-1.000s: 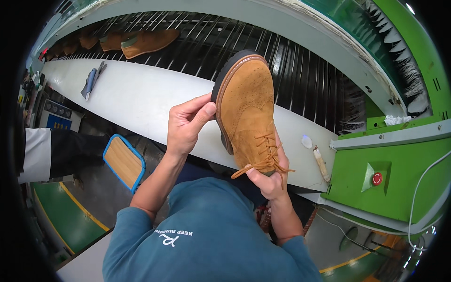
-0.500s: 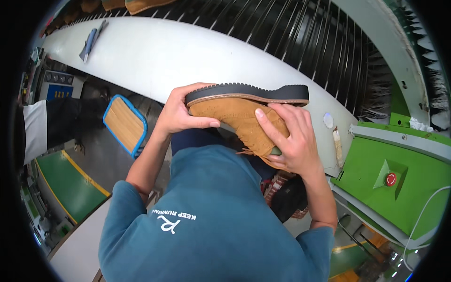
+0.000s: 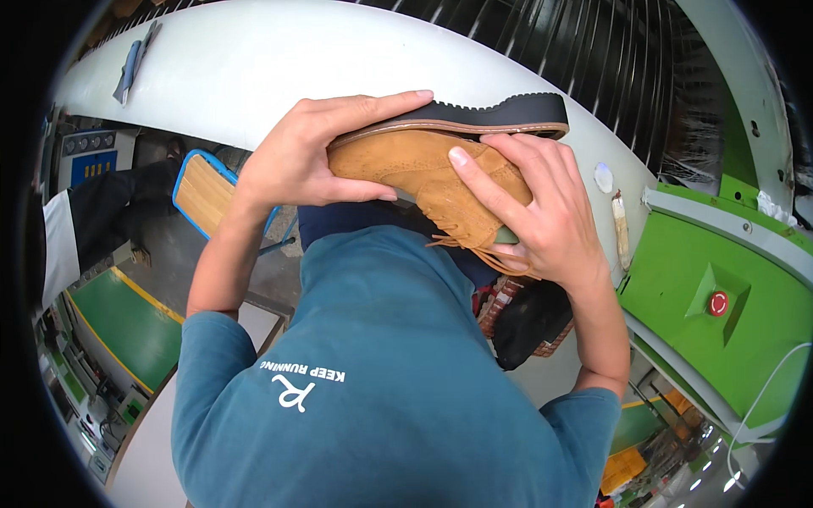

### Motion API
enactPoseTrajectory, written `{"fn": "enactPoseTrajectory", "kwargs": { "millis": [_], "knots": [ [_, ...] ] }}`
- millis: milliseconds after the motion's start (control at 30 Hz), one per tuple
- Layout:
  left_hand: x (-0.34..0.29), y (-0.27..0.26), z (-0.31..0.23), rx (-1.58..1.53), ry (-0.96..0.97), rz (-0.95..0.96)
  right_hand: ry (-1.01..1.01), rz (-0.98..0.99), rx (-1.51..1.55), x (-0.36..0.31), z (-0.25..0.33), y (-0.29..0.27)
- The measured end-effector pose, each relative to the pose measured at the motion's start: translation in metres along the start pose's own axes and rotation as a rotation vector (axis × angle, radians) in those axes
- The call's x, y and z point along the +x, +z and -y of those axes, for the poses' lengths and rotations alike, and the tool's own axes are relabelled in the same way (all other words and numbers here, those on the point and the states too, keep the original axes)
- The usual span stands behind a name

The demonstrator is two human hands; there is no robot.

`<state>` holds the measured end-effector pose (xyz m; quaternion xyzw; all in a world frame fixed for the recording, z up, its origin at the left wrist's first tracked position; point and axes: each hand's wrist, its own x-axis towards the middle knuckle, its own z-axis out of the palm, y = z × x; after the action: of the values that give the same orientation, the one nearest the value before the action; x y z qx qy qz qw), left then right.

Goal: The person assembles brown suede shoes by attaching black soles to the uppers on a factory assembly line. They pick up a shoe and a sole, align them, press the sole onto the shoe, and place the finished shoe on the conveyor belt. This process is repeated for multiple shoes.

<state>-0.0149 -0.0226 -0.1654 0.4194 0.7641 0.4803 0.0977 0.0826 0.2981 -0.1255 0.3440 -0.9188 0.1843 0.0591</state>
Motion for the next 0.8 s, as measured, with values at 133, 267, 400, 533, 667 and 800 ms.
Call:
{"fn": "enactPoseTrajectory", "kwargs": {
  "millis": [133,267,400,533,667,800],
  "knots": [
    [0.008,-0.009,0.001,-0.019,-0.018,0.066,0.035,0.035,0.015,0.002,-0.001,-0.005],
    [0.018,-0.016,0.005,-0.073,-0.002,0.104,0.109,-0.008,0.075,0.004,0.0,-0.011],
    [0.015,-0.021,0.016,-0.295,-0.054,0.085,0.147,-0.154,0.235,-0.006,-0.001,-0.027],
    [0.021,-0.033,0.034,-0.18,0.019,0.108,0.016,-0.172,0.291,0.012,-0.009,-0.066],
    [0.037,-0.057,-0.027,-0.064,0.178,-0.029,0.011,-0.21,0.212,0.064,0.015,-0.117],
    [0.043,-0.059,-0.095,0.134,0.276,-0.259,-0.16,-0.24,0.092,0.129,0.036,-0.126]
  ]
}}
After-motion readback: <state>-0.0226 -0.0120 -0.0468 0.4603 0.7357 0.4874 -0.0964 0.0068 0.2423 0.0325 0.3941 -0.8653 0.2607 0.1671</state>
